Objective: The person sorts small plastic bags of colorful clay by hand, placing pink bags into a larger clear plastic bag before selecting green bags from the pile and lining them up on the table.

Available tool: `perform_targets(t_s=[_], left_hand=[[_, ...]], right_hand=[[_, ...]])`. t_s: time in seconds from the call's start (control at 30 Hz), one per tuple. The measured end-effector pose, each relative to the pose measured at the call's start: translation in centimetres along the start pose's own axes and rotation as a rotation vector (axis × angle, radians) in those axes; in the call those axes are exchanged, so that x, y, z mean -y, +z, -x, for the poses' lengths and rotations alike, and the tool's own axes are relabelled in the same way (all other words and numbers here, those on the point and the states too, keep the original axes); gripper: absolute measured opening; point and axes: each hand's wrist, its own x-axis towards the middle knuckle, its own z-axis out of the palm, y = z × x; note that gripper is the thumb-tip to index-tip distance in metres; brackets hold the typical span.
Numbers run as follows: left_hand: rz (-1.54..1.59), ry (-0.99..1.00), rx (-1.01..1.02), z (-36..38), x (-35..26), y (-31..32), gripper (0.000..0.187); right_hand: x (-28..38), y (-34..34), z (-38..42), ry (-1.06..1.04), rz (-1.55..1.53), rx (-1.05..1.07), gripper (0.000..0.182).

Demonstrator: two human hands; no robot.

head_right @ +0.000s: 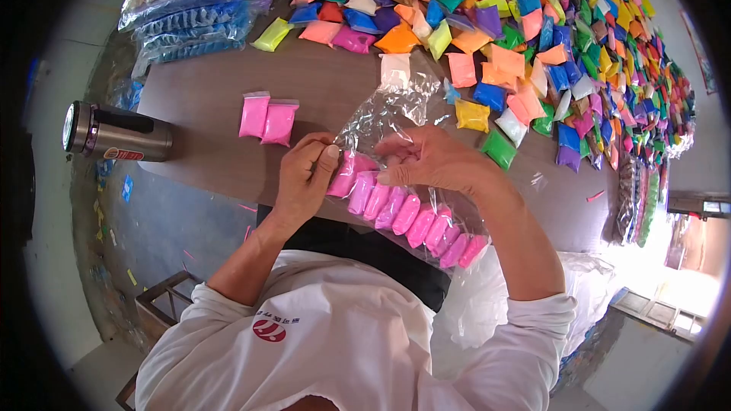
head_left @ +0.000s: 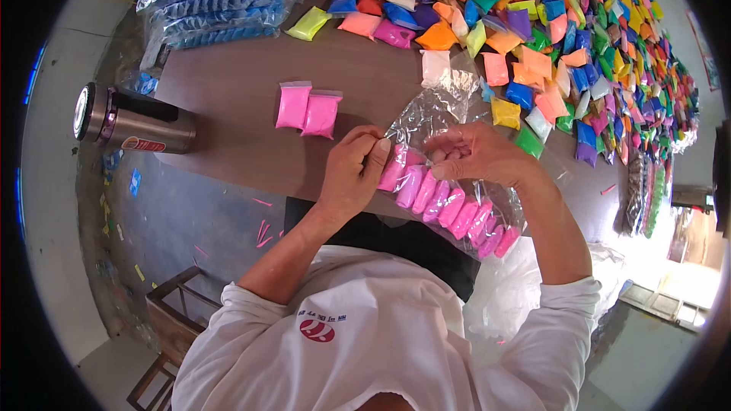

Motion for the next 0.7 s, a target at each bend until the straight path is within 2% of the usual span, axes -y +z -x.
perform_targets(t_s=[0.1, 0.2, 0.3, 0.5, 0.6, 0.7], left_hand=[[0.020, -0.035, 0.005, 0.1, 0.0, 0.0, 0.022], [0.027, -0.023, -0.001, -0.1, -0.2, -0.3, 0.023], [0.051, -0.028, -0.018, 0.0, -0.3, -0.1, 0.023], [0.025, 0.005, -0.039, -0.2, -0.3, 0.0, 0.024], [0.011, 0.018, -0.035, -0.2, -0.1, 0.0, 0.025], [0.031, -0.019, -0.017, -0.2, -0.5, 0.0, 0.026]], right_hand=[[0.8, 0.3, -0.3, 0.004, 0.098, -0.014, 0.063], [0.5, 0.9, -1.0, -0.080, -0.016, 0.048, 0.062], [0.3, 0.8, -1.4, 0.026, -0.247, 0.108, 0.064], [-0.6, 0.6, -2.1, -0.054, -0.409, 0.190, 0.067], [-1.0, 0.4, -2.3, -0.122, -0.454, 0.263, 0.068], [-1.7, -0.3, -3.2, -0.117, -0.353, 0.288, 0.071]])
